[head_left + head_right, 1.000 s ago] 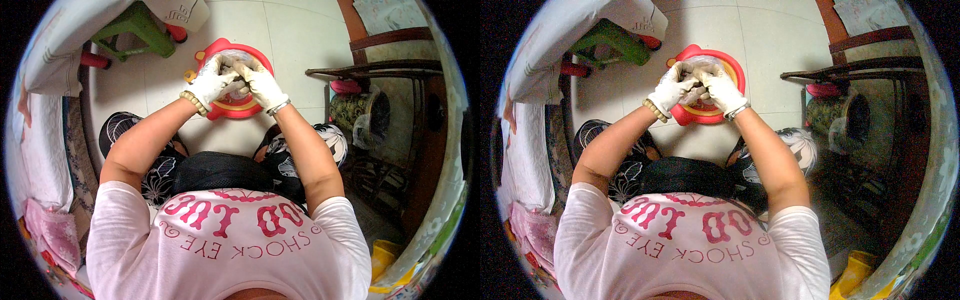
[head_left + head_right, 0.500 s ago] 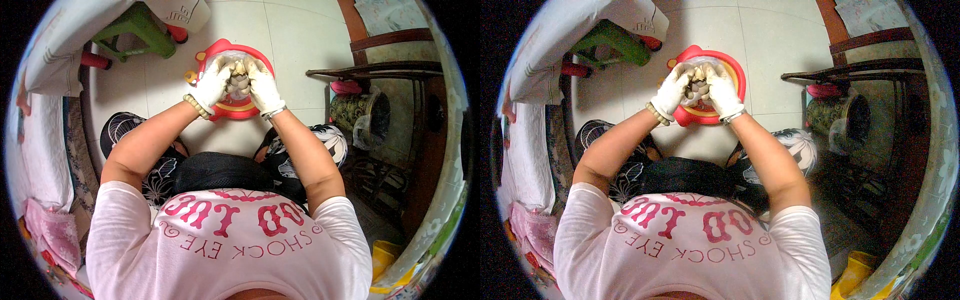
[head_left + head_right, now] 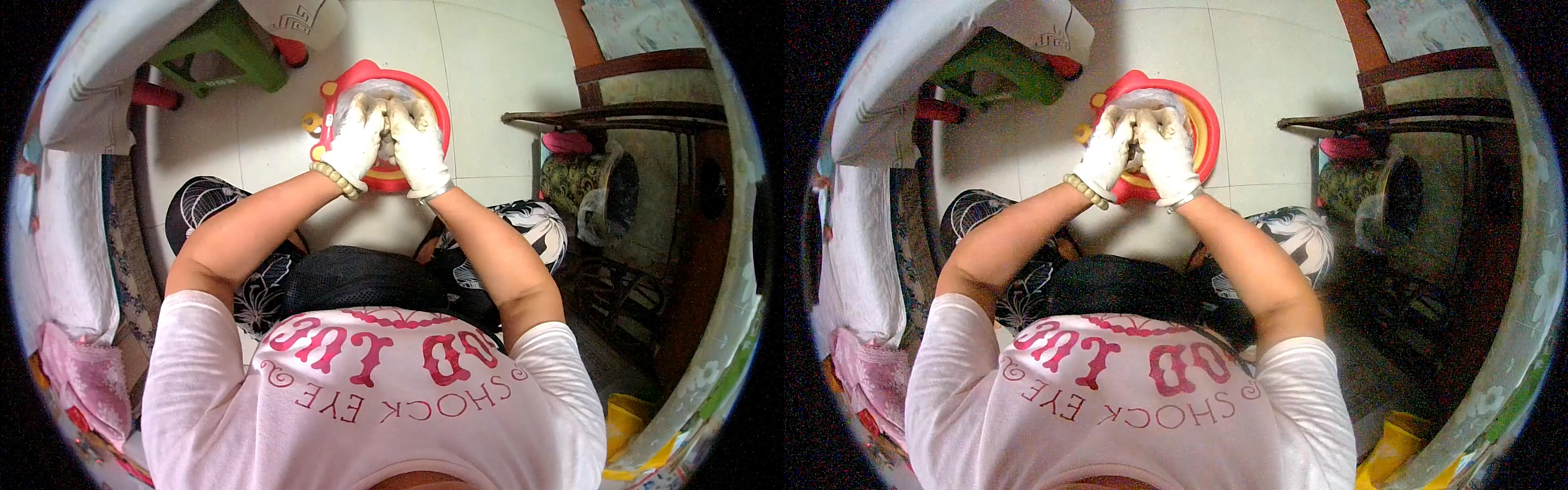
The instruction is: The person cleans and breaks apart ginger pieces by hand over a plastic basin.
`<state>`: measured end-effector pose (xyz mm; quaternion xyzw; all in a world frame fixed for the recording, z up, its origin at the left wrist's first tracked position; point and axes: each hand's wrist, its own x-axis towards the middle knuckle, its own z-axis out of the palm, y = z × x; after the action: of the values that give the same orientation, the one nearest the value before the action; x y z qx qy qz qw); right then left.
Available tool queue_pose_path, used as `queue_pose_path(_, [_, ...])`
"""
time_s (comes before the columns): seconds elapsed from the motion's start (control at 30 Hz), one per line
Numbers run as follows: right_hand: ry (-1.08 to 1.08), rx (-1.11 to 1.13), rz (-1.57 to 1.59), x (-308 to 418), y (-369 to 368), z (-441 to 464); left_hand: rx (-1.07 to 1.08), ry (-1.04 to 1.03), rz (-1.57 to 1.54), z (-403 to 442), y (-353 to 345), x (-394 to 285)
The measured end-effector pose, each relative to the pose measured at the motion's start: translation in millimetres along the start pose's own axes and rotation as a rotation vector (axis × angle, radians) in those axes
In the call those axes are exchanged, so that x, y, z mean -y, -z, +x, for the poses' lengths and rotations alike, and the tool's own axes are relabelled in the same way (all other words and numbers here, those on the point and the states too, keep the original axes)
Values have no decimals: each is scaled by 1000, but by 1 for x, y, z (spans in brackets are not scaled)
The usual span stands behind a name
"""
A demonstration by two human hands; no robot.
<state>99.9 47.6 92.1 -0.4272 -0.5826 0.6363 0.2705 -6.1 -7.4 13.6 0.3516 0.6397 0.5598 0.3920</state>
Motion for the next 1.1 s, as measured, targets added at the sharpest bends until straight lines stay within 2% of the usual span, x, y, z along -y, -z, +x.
queue_pose_path(0.03, [-1, -1, 0, 5, -1, 0, 1, -100, 63, 3, -1, 18])
queue_pose_path(0.07, [-103, -2, 103, 11, -1, 0, -31, -167, 61, 6, -2, 28])
queue_pose_path(0.1, [-201, -2, 208, 14, -1, 1, -47, -203, 60, 6, -2, 20])
queue_pose_path(0.13, [-198, -4, 209, 11, 0, 4, -62, -240, 59, 6, -2, 10])
queue_pose_path(0.2, [-154, -2, 341, 4, 1, 7, 21, 344, -256, -3, 3, -54])
queue_pose_path(0.23, [-155, -3, 341, 3, 3, 6, 22, 346, -255, -1, 2, -49])
queue_pose_path(0.3, [-105, 56, 389, 3, 7, 5, 6, 365, -454, 3, 1, -44])
queue_pose_path(0.37, [-158, 54, 375, 1, 8, 5, 71, 382, -462, 4, 7, -52])
queue_pose_path(0.43, [-210, 50, 360, -8, 10, 9, 193, 341, -315, 5, 7, -53])
queue_pose_path(0.47, [-140, 48, 343, -18, 11, 14, 163, 271, -276, 3, 6, -49])
queue_pose_path(0.53, [-70, 47, 325, -12, 10, 13, 197, 314, -373, 2, 8, -59])
queue_pose_path(0.6, [-224, 72, 472, -1, 13, 11, 228, 357, -470, 2, 9, -65])
queue_pose_path(0.7, [-239, 101, 513, 1, 17, 11, 260, 389, -558, 5, 11, -65])
queue_pose_path(0.8, [-215, 75, 527, -1, 17, 14, 326, 367, -555, 6, 13, -64])
queue_pose_path(0.87, [-202, 83, 529, 2, 17, 14, 238, 102, -249, 7, 12, -61])
queue_pose_path(0.9, [-189, 91, 531, 4, 17, 13, 238, 102, -249, 9, 12, -58])
queue_pose_path(1.1, [-145, 12, 553, 14, 18, 15, 303, -230, 113, 7, 21, -73])
